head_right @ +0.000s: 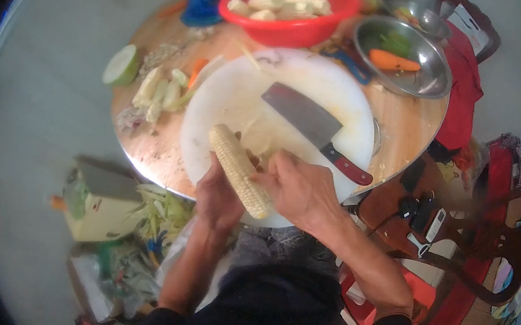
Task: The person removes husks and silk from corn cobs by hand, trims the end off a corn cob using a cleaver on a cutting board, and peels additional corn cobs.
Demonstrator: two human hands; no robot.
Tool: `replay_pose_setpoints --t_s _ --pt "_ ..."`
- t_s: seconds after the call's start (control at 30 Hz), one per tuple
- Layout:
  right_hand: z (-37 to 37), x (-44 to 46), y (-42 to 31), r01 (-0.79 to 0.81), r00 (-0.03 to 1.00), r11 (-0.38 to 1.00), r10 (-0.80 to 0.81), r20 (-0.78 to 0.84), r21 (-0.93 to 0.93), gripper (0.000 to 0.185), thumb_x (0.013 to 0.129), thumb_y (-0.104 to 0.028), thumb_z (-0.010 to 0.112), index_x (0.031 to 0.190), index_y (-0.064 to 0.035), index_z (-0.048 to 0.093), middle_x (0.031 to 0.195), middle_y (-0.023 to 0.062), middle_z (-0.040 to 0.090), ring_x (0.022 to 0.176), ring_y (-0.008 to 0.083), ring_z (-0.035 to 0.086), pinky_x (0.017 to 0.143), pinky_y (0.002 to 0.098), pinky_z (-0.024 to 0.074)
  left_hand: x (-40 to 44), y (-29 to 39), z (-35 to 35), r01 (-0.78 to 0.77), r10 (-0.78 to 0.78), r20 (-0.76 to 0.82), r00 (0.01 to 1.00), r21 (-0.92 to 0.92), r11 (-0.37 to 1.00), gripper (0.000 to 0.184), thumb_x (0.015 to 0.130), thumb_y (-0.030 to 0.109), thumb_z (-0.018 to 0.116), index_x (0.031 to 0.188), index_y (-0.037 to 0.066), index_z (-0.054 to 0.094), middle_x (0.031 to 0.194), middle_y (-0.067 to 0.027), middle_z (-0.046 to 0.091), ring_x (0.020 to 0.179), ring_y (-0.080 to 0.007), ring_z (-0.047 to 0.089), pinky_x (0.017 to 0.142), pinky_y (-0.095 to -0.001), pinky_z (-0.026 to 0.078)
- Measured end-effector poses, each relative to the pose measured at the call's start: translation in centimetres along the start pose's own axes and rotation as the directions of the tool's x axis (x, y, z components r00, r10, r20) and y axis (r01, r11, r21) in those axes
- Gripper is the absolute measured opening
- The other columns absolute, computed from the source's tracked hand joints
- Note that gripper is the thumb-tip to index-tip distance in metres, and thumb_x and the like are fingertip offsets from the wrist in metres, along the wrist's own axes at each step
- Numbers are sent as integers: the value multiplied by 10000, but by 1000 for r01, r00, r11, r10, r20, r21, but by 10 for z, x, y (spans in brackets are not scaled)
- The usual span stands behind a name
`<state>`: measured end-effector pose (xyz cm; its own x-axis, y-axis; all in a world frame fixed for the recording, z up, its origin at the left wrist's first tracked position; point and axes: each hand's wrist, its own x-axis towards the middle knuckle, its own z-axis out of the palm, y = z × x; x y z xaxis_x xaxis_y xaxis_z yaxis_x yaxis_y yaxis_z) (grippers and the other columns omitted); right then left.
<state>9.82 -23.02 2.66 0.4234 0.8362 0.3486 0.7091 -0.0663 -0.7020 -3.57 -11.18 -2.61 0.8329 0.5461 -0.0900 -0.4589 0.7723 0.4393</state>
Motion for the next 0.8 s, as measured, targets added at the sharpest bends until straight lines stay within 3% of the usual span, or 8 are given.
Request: replay_pose_setpoints --t_s 0.07,0.3,0.37,0.47,0.5,0.6,0.67,0.8 --pt "-1 2 -13 -64 980 983 95 177 -174 290 1002 -316 572 920 -38 581 783 197 663 743 416 668 644 487 523 -1 -1 5 10 -10 -42 999 5 1000 531 1086 450 400 1461 76 444 1222 -106 617 1155 -256 586 1038 -426 456" --pt "23 -1 7 85 994 991 -78 81 -98 273 999 -307 567 931 -42 579 793 197 672 708 411 667 600 486 531 -3 -3 19 31 -19 -189 982 58 998 569 1096 438 371 1524 62 384 1209 -111 614 1113 -242 597 983 -415 479" --pt "22 4 18 37 999 991 -38 -5 -131 228 994 -254 568 915 -40 578 784 197 673 702 414 667 595 491 528 -1 -4 3 17 -17 -12 1000 18 1000 577 1102 441 345 1525 50 381 1198 -107 606 1071 -235 593 955 -406 486" --pt "11 8 19 -125 991 989 121 -58 -74 212 993 -230 561 894 -42 571 787 197 675 702 413 669 597 486 526 -1 -1 8 17 -10 -98 995 69 997 592 1104 455 326 1524 41 381 1159 -99 606 1034 -222 580 927 -398 486" --pt "9 9 17 -129 990 989 124 -60 -76 212 993 -230 561 894 -42 571 787 197 675 702 413 669 597 486 526 0 -2 1 21 -14 -97 995 68 997 592 1104 455 326 1524 41 381 1159 -99 606 1034 -222 580 927 -398 486" --pt "5 13 5 -22 997 999 24 -70 28 237 1000 -239 555 869 -42 555 774 196 674 688 409 669 584 489 516 5 -7 -13 86 -64 169 983 -121 989 609 1102 470 322 1523 35 383 1249 -115 593 1144 -248 572 1001 -418 471" --pt "4 13 -9 -25 993 993 39 115 -119 255 999 -243 559 844 -40 544 759 184 672 667 400 671 573 488 517 2 -8 11 61 -59 -112 992 14 998 570 1106 424 337 1511 25 378 1383 -193 526 1262 -325 527 1089 -455 433" --pt "25 11 -5 62 998 990 -63 -3 -125 245 981 -249 582 855 -43 542 740 172 666 647 386 672 561 485 521 -2 -9 17 35 -8 -147 989 177 984 594 1112 443 301 1533 28 355 1479 -189 464 1371 -333 455 1170 -468 368"
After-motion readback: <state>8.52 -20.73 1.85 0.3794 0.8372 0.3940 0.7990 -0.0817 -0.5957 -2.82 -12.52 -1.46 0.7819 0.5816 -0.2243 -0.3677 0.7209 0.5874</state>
